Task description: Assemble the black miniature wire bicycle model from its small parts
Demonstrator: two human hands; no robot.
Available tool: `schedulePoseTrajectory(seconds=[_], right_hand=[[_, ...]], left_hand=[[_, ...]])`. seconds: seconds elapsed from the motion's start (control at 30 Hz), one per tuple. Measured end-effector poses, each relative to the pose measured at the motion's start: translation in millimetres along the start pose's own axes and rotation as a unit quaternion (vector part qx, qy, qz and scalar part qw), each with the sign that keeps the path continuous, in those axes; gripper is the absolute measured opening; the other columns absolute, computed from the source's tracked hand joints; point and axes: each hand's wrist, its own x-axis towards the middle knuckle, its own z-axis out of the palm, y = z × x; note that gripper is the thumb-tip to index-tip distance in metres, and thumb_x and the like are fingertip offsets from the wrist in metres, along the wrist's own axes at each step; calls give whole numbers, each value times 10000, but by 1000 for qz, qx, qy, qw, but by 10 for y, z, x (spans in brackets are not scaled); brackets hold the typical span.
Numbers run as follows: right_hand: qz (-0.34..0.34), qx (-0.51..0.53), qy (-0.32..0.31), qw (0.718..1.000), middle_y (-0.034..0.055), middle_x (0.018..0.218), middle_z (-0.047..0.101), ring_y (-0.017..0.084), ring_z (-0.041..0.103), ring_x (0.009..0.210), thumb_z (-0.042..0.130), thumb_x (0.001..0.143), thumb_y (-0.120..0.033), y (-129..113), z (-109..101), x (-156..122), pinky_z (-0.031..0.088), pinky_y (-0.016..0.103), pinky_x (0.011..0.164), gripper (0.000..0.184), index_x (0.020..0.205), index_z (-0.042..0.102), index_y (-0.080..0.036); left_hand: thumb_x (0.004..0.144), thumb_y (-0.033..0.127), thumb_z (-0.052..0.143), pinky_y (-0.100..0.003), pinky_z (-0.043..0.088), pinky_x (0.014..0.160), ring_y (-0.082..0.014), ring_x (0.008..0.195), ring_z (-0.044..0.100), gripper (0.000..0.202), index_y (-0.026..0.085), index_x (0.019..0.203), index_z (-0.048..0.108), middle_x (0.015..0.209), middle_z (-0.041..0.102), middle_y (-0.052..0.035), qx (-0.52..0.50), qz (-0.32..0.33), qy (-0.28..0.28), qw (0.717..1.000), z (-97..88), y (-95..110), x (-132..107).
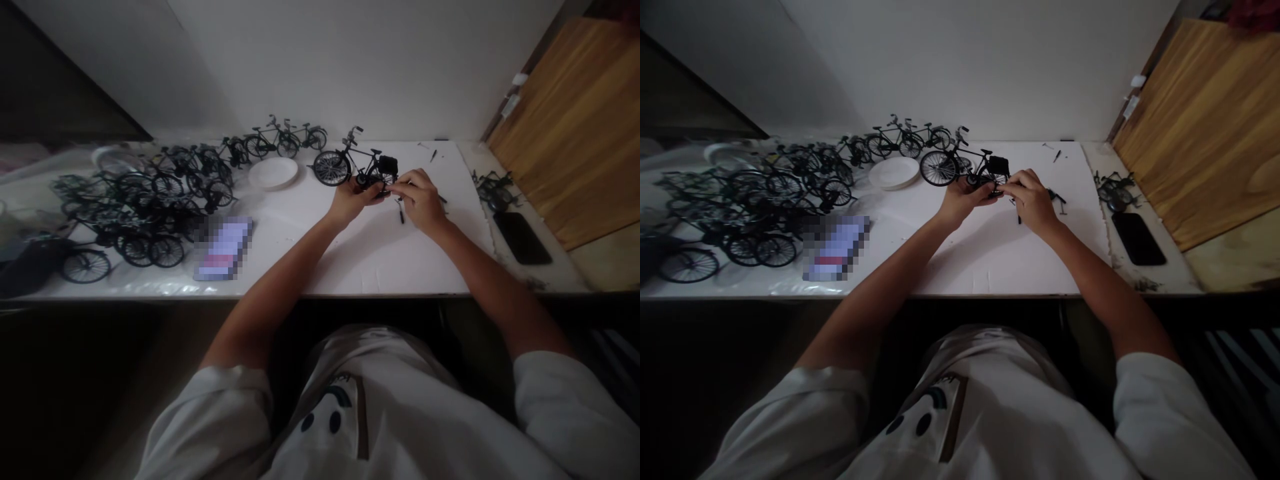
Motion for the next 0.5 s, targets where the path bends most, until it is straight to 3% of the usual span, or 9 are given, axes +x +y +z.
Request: schedulePoseTrajectory(seconds=[0.17, 0.5], right_hand=[[6, -29, 2, 1000, 55, 991, 726, 273, 669, 1007, 622, 1086, -232, 13, 3, -7, 594, 505, 966, 191, 1033, 796, -291], [8, -59, -24, 998, 69, 1061, 720, 262, 686, 1074, 519, 1099, -145, 17, 4, -26, 603, 451, 961, 247, 1059, 728, -270]], left_hand=[[863, 418, 949, -420, 701, 1004, -233, 1010, 826, 391, 118, 1009, 746, 1028, 834, -111, 8, -8, 3, 1000, -9, -21, 19], [814, 489, 979, -416, 702, 1012, -237, 1027, 825, 469, 128, 1012, 754, 1062, 843, -118, 7, -9, -7, 1000, -6, -13, -2]])
